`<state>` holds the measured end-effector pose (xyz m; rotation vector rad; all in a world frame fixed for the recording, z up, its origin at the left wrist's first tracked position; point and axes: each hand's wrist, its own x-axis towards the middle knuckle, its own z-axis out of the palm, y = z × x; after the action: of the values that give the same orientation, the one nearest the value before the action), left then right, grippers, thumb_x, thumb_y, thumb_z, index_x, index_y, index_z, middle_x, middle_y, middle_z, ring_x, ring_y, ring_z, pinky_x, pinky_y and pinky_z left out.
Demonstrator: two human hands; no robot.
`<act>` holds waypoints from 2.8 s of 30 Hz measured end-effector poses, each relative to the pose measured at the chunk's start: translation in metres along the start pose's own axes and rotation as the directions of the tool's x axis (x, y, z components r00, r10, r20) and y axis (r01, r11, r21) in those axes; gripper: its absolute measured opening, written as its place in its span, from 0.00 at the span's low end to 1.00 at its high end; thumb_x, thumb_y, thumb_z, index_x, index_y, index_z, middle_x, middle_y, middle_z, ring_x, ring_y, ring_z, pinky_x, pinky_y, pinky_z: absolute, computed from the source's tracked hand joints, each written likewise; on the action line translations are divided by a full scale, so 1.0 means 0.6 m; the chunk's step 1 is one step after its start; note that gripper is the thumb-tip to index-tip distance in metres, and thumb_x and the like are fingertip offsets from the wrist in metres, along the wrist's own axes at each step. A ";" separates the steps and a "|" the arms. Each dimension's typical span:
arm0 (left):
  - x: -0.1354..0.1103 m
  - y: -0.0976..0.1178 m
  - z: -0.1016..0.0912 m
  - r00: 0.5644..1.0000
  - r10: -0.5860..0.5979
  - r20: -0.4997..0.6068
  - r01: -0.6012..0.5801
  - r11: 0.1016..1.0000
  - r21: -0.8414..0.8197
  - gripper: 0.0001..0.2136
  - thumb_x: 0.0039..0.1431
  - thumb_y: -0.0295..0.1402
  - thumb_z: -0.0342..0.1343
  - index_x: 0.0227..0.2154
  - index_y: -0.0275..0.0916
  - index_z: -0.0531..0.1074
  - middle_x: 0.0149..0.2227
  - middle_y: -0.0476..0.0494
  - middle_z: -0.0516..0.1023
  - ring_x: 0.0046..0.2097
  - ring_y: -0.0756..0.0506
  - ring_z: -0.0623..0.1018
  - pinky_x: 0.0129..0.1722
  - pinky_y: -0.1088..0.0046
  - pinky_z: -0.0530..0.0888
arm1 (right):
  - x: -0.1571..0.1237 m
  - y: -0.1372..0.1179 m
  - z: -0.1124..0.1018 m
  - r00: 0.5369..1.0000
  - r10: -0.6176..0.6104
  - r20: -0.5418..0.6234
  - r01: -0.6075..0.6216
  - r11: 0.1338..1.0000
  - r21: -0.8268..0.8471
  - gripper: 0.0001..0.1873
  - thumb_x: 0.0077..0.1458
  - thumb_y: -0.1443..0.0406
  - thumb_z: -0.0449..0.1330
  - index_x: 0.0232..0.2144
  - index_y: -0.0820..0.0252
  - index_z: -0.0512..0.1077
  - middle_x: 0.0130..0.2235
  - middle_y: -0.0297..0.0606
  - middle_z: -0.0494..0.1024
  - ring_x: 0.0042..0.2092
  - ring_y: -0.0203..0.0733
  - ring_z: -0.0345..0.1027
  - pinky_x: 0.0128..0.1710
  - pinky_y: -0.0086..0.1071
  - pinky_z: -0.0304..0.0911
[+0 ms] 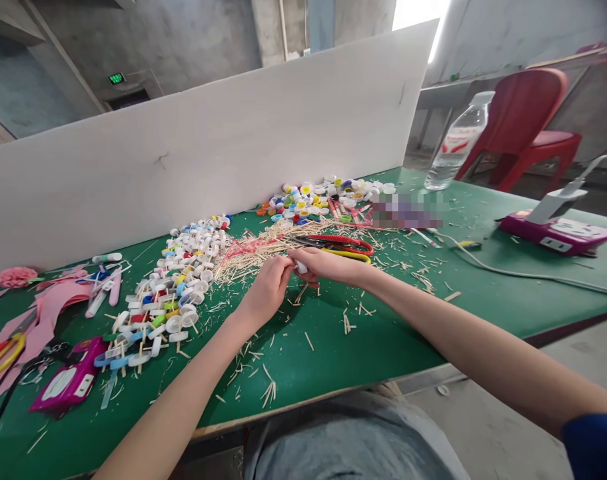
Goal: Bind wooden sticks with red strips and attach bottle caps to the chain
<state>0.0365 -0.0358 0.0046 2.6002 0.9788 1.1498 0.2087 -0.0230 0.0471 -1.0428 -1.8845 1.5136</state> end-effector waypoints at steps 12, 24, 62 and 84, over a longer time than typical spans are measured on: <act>0.004 -0.009 0.014 0.964 -0.264 -0.024 0.243 0.918 -0.314 0.09 0.66 0.39 0.41 0.41 0.41 0.62 0.42 0.42 0.69 0.41 0.47 0.70 0.42 0.67 0.67 | -0.001 -0.006 0.000 0.984 -0.106 -0.141 0.084 0.984 -0.155 0.18 0.59 0.49 0.51 0.34 0.57 0.63 0.32 0.34 0.66 0.29 0.33 0.60 0.26 0.28 0.59; 0.004 -0.012 0.005 0.891 -0.447 0.078 0.451 0.849 -0.275 0.05 0.61 0.33 0.47 0.33 0.39 0.65 0.34 0.45 0.70 0.36 0.47 0.68 0.35 0.73 0.64 | 0.013 0.010 0.009 0.967 -0.100 -0.235 0.032 0.960 -0.277 0.11 0.61 0.60 0.49 0.31 0.59 0.65 0.25 0.31 0.64 0.23 0.31 0.56 0.21 0.26 0.52; 0.010 -0.025 0.007 0.891 -0.452 0.036 0.453 0.885 -0.106 0.11 0.62 0.33 0.40 0.23 0.41 0.56 0.22 0.51 0.61 0.28 0.49 0.65 0.30 0.74 0.62 | 0.030 0.032 0.037 0.982 -0.080 -0.169 0.081 0.997 0.001 0.15 0.62 0.64 0.45 0.23 0.58 0.60 0.21 0.28 0.62 0.23 0.31 0.55 0.26 0.27 0.59; 0.002 -0.015 0.002 0.883 -0.467 -0.039 0.468 0.883 0.018 0.11 0.60 0.30 0.41 0.22 0.41 0.56 0.21 0.50 0.62 0.26 0.48 0.63 0.28 0.73 0.55 | 0.051 0.019 0.032 0.972 0.068 -0.226 -0.078 0.996 -0.037 0.19 0.60 0.61 0.46 0.20 0.60 0.65 0.20 0.36 0.70 0.21 0.32 0.59 0.23 0.27 0.59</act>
<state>0.0332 -0.0277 0.0015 2.1762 1.5286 1.0515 0.1789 -0.0084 0.0290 -1.2605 -1.7466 1.3346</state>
